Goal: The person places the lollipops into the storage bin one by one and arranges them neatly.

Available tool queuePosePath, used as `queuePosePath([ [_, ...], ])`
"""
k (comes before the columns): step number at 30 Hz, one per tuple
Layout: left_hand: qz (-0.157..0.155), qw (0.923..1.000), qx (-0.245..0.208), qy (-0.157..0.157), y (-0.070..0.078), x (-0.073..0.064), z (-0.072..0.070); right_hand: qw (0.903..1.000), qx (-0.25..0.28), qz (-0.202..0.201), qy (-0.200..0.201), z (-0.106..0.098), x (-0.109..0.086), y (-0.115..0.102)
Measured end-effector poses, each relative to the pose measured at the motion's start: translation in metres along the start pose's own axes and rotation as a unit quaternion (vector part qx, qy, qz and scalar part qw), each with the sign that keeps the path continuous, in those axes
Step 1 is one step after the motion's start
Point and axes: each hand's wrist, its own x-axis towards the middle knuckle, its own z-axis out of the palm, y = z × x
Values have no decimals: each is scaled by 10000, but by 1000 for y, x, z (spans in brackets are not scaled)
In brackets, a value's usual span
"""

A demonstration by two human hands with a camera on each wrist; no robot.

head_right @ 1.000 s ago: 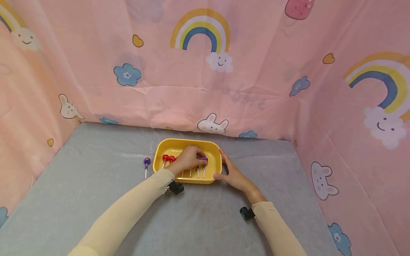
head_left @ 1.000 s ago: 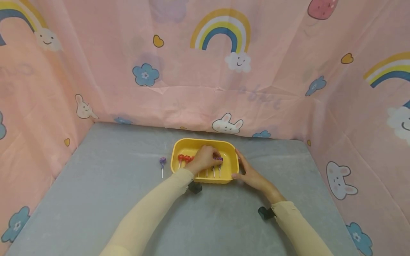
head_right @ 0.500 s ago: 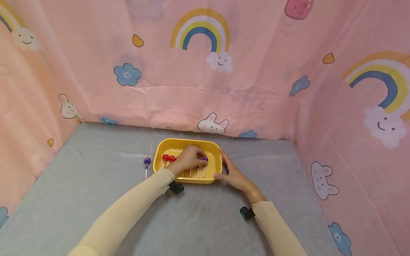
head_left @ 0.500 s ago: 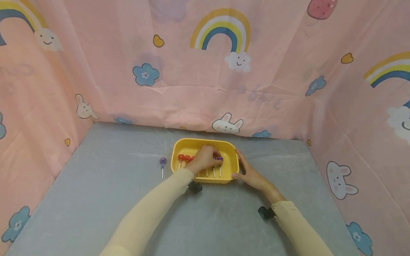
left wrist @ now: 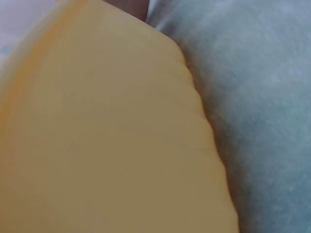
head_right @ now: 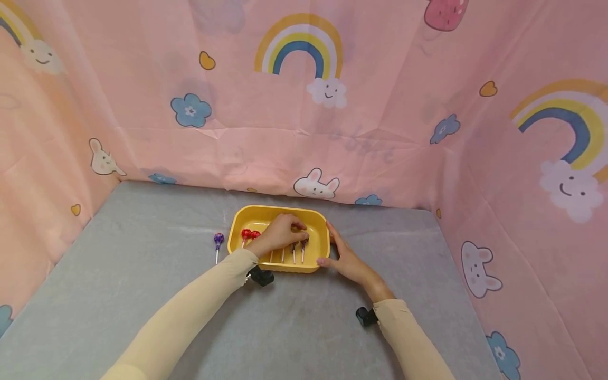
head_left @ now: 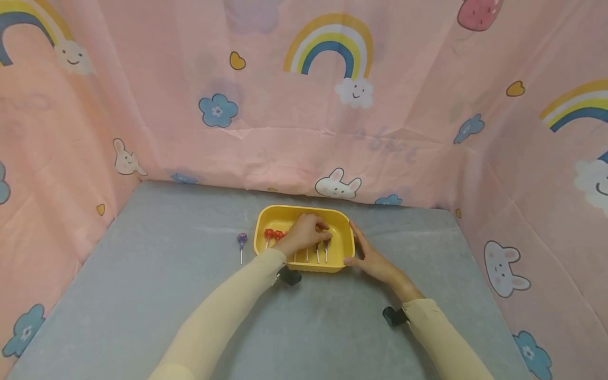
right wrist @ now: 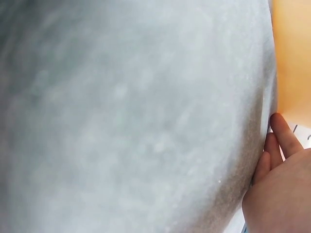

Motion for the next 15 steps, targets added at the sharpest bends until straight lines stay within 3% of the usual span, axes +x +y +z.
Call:
queuePosePath([
  [7, 127, 9985, -526, -35, 4, -9, -18, 10000, 37, 3, -23, 1, -1, -2],
  [15, 374, 9967, -645, 322, 12, -31, -58, 9999, -16, 90, 43, 2, 1, -2],
])
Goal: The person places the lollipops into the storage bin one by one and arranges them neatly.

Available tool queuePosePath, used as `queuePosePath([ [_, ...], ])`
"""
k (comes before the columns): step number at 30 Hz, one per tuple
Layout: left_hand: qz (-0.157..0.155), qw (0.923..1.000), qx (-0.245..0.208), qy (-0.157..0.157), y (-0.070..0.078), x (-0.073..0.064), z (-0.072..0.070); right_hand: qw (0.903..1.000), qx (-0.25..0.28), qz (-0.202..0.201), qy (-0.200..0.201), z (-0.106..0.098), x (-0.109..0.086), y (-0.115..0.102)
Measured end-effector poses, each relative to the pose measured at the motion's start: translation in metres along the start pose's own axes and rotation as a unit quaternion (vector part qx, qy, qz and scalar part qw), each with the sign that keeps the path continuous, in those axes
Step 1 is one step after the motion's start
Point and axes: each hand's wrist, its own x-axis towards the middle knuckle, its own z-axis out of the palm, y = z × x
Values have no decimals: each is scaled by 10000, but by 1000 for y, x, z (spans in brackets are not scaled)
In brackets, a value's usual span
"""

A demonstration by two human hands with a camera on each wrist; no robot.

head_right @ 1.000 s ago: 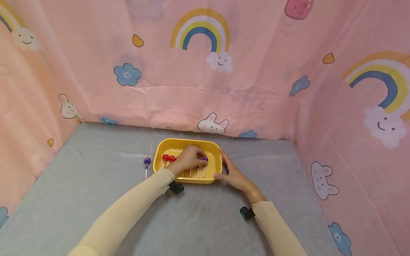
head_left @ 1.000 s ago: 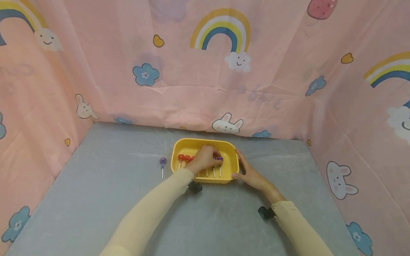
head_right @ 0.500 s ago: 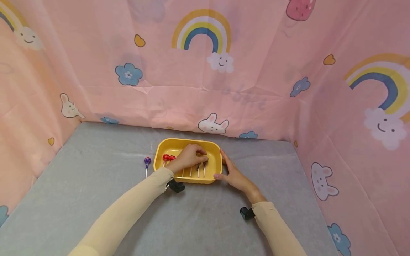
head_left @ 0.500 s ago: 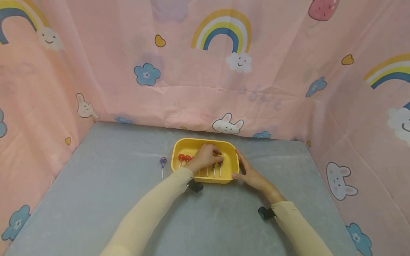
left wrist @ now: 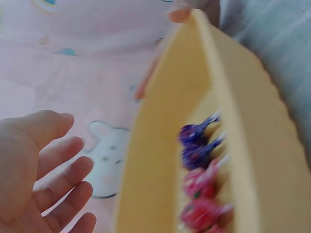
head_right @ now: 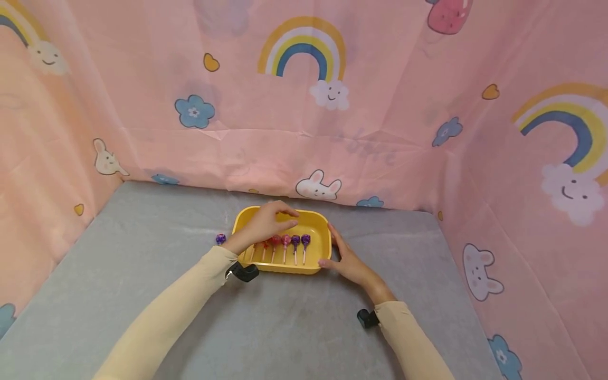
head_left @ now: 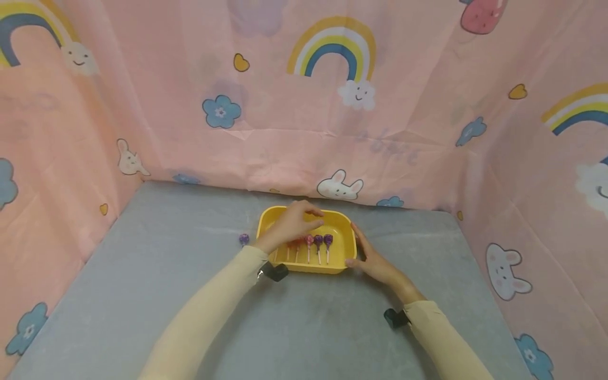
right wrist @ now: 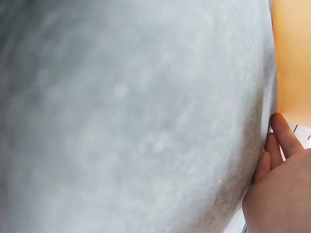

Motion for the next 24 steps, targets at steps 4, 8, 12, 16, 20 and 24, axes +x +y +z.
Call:
queuePosePath([
  [4, 211, 9990, 134, 358, 2, -12, -20, 10000, 14, -48, 59, 0, -1, 0],
  [8, 391, 9964, 194, 724, -3, -28, -41, 9999, -104, -20, 70, 0, -2, -3],
  [12, 364, 9946, 86, 966, -12, -46, -62, 9999, -153, 39, 34, 0, -4, -5],
  [16, 64, 9923, 73, 1234, -28, -61, -77, 10000, -33, -17, 35, 0, -3, -3],
  [20, -275, 9892, -5, 1439, -46, -73, -84, 10000, 10, -31, 59, -1, -1, -1],
  [24, -582, 9876, -19, 1455, -67, -84, -83, 9998, -139, 108, 34, 0, -5, -9],
])
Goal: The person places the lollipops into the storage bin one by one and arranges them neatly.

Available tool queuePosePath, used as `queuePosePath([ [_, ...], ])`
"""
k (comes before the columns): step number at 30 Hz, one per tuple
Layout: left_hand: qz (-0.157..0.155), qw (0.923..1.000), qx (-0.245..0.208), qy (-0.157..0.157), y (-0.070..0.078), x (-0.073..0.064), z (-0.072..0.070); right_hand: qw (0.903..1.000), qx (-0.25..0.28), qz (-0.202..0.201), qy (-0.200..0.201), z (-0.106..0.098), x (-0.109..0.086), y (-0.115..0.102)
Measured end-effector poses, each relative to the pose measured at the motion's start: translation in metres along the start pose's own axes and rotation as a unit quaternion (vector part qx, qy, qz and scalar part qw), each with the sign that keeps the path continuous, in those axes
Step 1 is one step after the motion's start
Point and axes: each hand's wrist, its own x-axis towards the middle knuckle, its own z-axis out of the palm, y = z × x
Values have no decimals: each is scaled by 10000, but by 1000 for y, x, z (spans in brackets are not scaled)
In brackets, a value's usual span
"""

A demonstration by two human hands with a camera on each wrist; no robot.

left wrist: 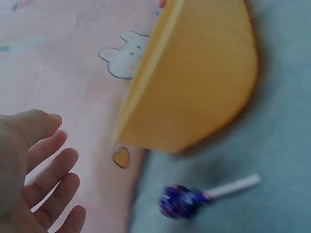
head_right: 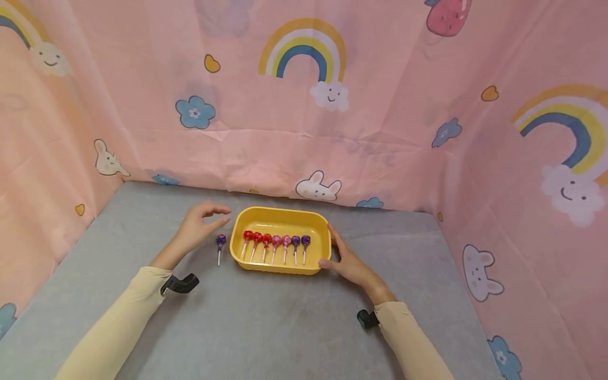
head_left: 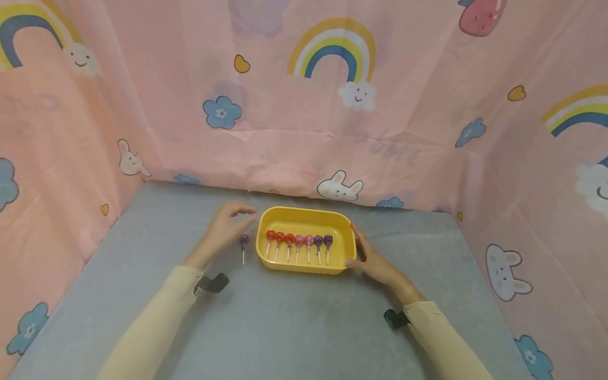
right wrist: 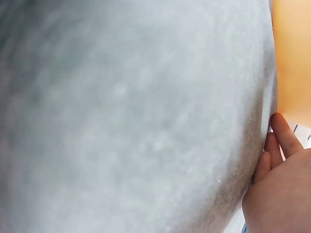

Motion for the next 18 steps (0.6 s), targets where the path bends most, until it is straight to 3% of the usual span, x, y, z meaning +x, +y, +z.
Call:
queuePosePath([
  [8, -282, 9992, 231, -181, -39, -8, 9, 10000, 33, -85, 39, 1, 2, 7],
  [18, -451, 9959, 728, -296, -58, -14, 19, 9999, 2, -112, 47, 1, 2, 6],
])
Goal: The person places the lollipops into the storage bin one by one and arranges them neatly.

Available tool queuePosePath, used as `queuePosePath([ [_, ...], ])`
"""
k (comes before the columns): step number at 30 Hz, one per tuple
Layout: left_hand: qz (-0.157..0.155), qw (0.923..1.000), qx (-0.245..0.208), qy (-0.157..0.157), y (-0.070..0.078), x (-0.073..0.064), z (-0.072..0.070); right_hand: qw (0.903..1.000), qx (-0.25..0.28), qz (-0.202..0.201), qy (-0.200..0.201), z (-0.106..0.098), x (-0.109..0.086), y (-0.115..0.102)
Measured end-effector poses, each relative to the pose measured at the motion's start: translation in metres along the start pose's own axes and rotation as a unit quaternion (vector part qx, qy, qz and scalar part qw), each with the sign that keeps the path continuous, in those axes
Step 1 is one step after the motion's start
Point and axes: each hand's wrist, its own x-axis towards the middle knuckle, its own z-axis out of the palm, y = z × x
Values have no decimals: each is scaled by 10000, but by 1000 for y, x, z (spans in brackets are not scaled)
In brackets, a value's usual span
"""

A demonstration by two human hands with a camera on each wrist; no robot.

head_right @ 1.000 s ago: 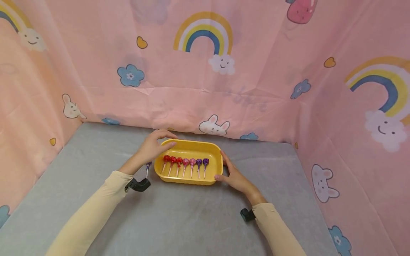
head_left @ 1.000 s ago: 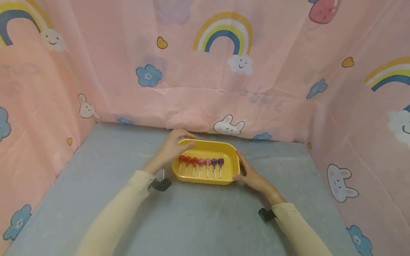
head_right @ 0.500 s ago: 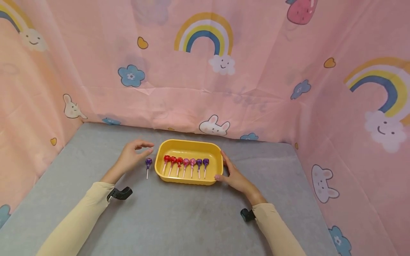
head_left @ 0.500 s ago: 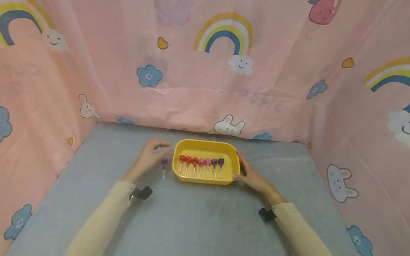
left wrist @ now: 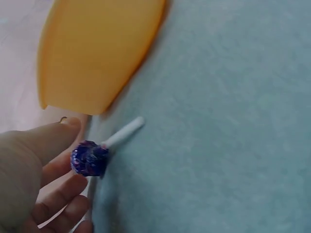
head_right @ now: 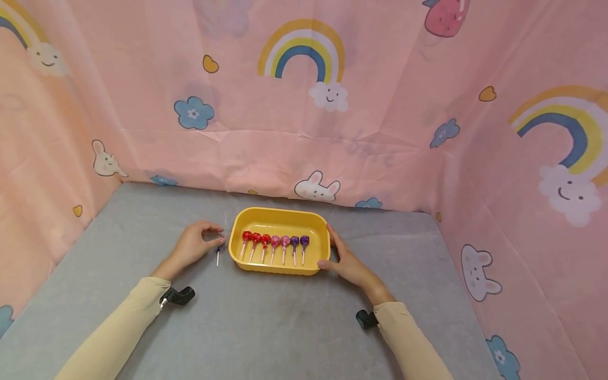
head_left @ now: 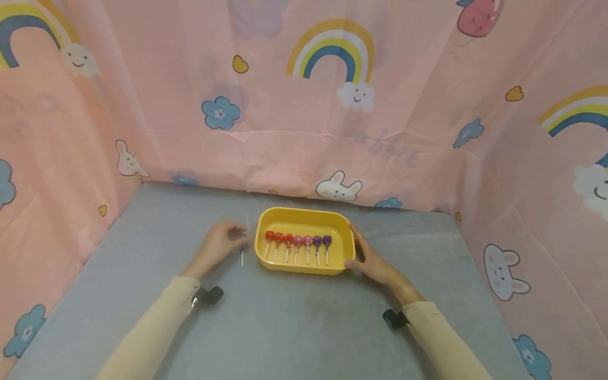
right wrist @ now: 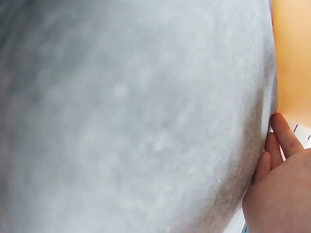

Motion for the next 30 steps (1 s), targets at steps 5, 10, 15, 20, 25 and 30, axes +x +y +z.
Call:
queuePosePath([
  [5, -2, 9996, 266, -96, 1, -4, 0, 10000, 58, -27, 16, 1, -1, 1],
  [10, -82, 9989, 428, -142, 3, -6, 0, 10000, 54, 0, -3, 1, -1, 1],
  [15, -116, 9986, 505, -138, 3, -6, 0, 10000, 55, 60, -2, 2, 0, 1],
  [20, -128, 9984, 547, -117, 3, -6, 0, 9999, -33, 104, 31, 1, 0, 0],
  [25, -59, 9986, 519, -70, 2, -6, 0, 10000, -12, 57, 47, 2, 1, -1],
  [30, 14, 9985, 542, -50, 2, -6, 0, 10000, 46, 7, 22, 1, 0, -1],
])
